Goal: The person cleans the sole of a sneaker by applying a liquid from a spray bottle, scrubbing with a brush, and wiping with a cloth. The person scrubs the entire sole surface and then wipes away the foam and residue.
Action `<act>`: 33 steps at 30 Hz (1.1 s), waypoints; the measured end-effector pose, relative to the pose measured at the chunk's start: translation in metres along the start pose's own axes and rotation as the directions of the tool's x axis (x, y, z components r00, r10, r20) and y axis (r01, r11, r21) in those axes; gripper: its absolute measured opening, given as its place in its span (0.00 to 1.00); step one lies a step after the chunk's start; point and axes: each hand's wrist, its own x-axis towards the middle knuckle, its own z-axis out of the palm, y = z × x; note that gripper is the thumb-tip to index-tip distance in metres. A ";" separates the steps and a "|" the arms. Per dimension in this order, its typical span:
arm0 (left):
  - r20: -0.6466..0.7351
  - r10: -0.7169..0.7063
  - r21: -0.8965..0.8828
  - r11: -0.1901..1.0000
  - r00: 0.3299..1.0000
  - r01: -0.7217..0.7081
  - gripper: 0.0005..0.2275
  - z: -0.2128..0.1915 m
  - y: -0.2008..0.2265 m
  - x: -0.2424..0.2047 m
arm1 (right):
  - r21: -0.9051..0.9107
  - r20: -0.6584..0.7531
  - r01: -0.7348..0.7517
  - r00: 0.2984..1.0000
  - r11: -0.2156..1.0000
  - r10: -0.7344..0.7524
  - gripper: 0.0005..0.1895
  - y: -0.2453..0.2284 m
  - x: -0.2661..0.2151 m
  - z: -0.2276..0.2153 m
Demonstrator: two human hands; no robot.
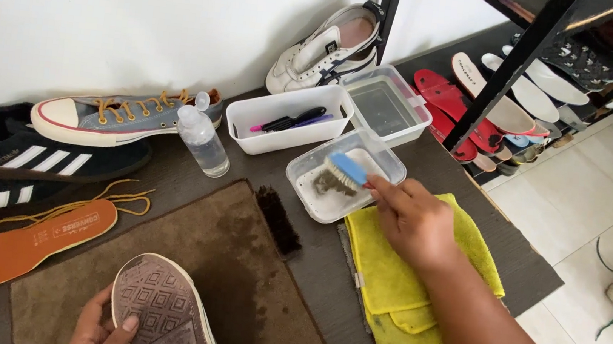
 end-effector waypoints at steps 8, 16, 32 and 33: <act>-0.044 -0.189 0.113 0.975 0.981 0.193 0.29 0.022 0.052 -0.024 | -0.008 -0.058 -0.027 0.998 1.000 0.026 0.13 -0.002 0.003 0.002; -0.004 -0.206 0.006 0.979 0.979 0.206 0.28 0.023 0.050 -0.030 | 0.019 -0.084 -0.010 0.996 1.000 0.011 0.13 -0.001 0.000 0.002; -0.011 -0.195 0.062 0.979 0.981 0.196 0.28 0.016 0.045 -0.026 | 0.078 -0.109 -0.030 0.993 0.996 0.038 0.12 -0.004 0.003 -0.001; -0.029 -0.202 0.048 0.978 0.979 0.203 0.28 0.021 0.051 -0.032 | 0.113 -0.131 -0.012 0.991 0.993 0.027 0.13 -0.003 0.003 -0.004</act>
